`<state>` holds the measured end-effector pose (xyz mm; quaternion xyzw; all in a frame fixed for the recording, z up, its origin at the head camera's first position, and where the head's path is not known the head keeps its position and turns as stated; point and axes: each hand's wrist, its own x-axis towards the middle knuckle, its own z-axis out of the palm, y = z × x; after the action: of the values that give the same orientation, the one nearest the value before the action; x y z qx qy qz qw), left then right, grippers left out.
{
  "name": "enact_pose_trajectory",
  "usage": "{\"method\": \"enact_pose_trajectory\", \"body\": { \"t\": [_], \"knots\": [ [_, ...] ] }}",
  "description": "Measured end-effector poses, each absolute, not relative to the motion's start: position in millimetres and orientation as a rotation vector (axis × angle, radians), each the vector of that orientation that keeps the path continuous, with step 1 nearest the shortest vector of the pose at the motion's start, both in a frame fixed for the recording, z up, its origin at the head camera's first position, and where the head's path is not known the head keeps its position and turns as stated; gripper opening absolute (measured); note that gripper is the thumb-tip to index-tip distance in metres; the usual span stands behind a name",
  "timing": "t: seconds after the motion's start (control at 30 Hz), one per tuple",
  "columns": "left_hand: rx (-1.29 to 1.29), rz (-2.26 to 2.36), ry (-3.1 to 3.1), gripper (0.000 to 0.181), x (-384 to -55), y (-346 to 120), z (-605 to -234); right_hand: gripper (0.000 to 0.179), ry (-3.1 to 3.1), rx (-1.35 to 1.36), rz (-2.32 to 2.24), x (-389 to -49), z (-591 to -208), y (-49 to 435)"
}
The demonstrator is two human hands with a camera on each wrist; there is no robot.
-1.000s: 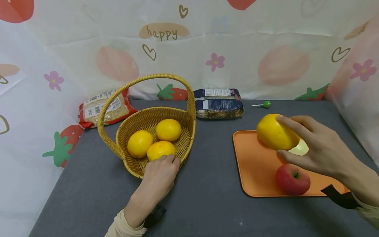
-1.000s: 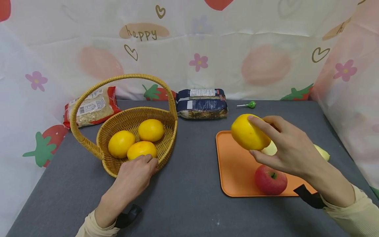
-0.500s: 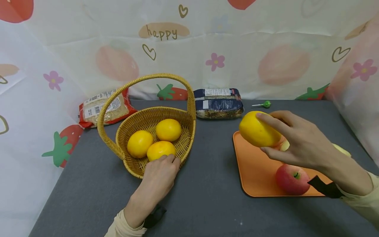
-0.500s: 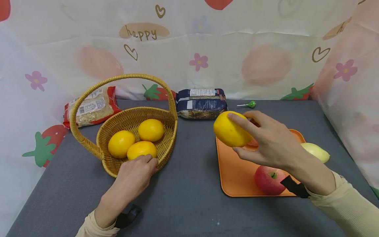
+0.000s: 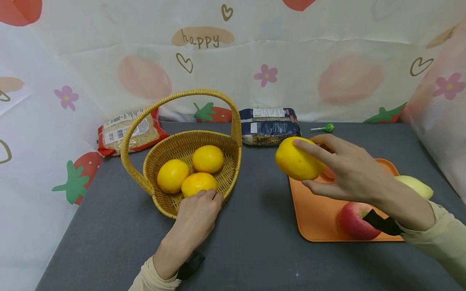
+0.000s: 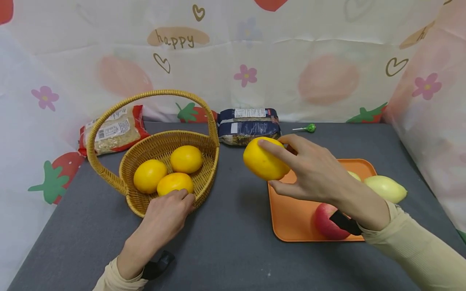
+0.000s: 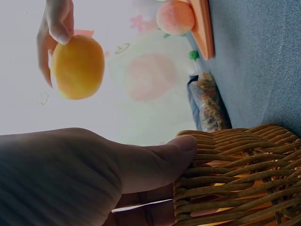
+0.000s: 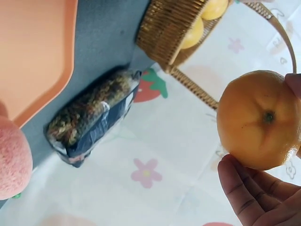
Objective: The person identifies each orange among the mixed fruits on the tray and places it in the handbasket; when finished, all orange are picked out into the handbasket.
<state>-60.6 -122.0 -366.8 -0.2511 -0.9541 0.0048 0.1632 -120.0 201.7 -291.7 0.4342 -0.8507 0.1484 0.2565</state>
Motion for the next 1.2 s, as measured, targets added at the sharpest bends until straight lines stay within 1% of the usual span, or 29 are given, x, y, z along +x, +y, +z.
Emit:
{"method": "enact_pose_trajectory", "body": {
  "t": [0.2, 0.4, 0.77, 1.2],
  "knots": [
    [-0.715, 0.009, -2.714, 0.02, -60, -122, -367, 0.064, -2.369, 1.194, 0.382, -122, -293, 193],
    [-0.713, 0.018, -2.713, 0.021, -61, -122, -368, 0.06, -2.407, 1.231, 0.356, -126, -295, 183],
    [-0.712, 0.016, -2.717, 0.02, -60, -122, -367, 0.074, -2.46, 1.262, 0.311, -132, -298, 162],
    [-0.718, 0.018, -2.712, 0.02, -61, -122, -368, 0.075, -2.523, 1.312, 0.33, -141, -306, 135]
  ]
}}
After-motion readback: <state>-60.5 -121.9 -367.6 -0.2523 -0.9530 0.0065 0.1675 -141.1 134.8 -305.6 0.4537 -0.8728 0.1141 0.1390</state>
